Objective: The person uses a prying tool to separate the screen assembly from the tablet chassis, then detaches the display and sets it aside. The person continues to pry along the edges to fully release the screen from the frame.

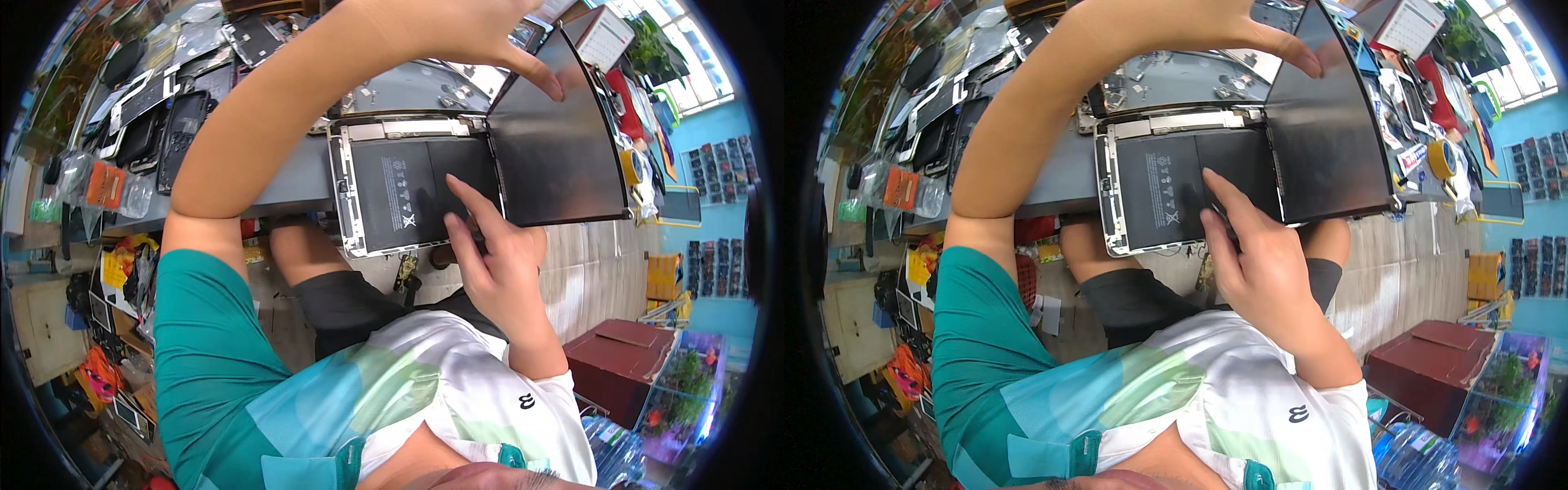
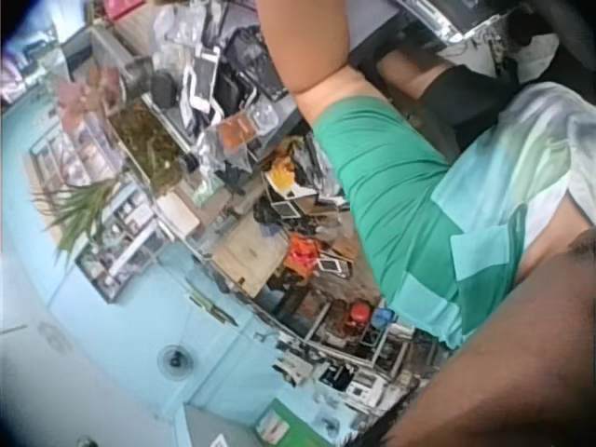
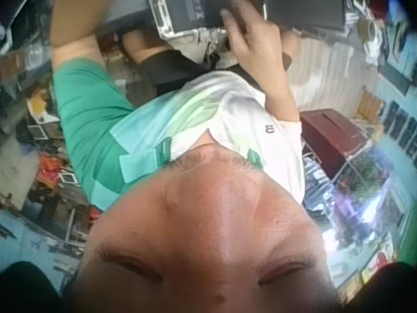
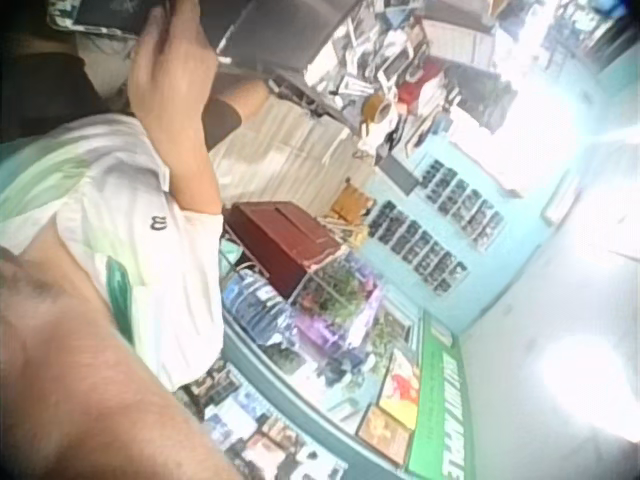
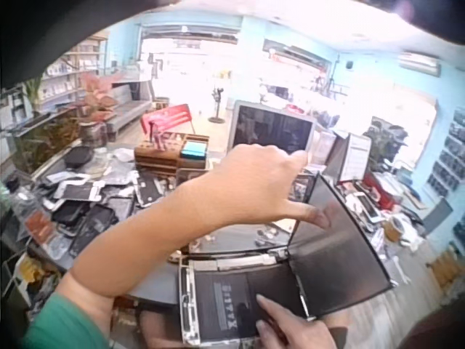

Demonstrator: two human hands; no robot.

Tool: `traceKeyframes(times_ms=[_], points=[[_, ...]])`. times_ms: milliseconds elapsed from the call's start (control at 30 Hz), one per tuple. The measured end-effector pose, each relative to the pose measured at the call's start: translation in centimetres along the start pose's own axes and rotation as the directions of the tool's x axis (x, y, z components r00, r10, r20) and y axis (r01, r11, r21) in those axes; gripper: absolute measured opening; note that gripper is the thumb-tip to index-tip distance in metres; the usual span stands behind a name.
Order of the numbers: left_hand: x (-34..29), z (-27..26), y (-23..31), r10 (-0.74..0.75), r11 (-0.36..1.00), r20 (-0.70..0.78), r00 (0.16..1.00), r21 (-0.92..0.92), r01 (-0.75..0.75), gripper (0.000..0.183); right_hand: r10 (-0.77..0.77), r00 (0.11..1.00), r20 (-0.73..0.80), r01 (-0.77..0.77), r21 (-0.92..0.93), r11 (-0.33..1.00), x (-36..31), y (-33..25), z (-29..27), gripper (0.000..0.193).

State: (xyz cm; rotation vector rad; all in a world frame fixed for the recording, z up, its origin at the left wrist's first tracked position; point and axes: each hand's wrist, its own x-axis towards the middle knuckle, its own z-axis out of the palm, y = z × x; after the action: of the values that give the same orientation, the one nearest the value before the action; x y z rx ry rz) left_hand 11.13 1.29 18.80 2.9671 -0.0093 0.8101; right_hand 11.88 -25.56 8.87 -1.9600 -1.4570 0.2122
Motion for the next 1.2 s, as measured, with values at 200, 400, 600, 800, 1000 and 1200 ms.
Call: traceKeyframes(times_ms=[200,400,600,800,1000,1200], points=[[-0.1,0.1,0.2,0.028,1.000,-0.040,0.999,-0.002,-0.028,0.102,-0.091,0.965,-0.245,0.012,-0.306,0.952,3.2,1.5,3.6,0.024],[0.4,1.6,-0.3,0.044,0.999,-0.085,0.995,0.021,-0.043,0.105,0.098,0.963,-0.249,-0.223,-0.541,0.811,7.1,2.4,4.9,0.023],[0.3,1.7,-0.8,0.061,0.998,-0.094,0.994,-0.009,-0.062,0.097,-0.028,0.965,-0.260,-0.138,-0.596,0.791,8.2,4.8,5.2,0.013],[0.1,2.3,-1.2,0.129,0.990,-0.177,0.976,-0.031,-0.137,0.088,0.040,0.965,-0.258,-0.199,-0.631,0.750,8.7,4.3,4.7,0.014],[-0.2,1.1,-0.8,0.107,0.990,-0.099,0.989,-0.078,-0.115,0.083,0.062,0.973,-0.221,-0.202,-0.692,0.693,9.2,3.7,4.1,0.017],[0.0,1.6,-0.9,0.083,0.991,-0.114,0.990,-0.095,-0.094,0.082,0.073,0.991,-0.113,-0.133,-0.769,0.626,9.7,3.0,4.1,0.016]])
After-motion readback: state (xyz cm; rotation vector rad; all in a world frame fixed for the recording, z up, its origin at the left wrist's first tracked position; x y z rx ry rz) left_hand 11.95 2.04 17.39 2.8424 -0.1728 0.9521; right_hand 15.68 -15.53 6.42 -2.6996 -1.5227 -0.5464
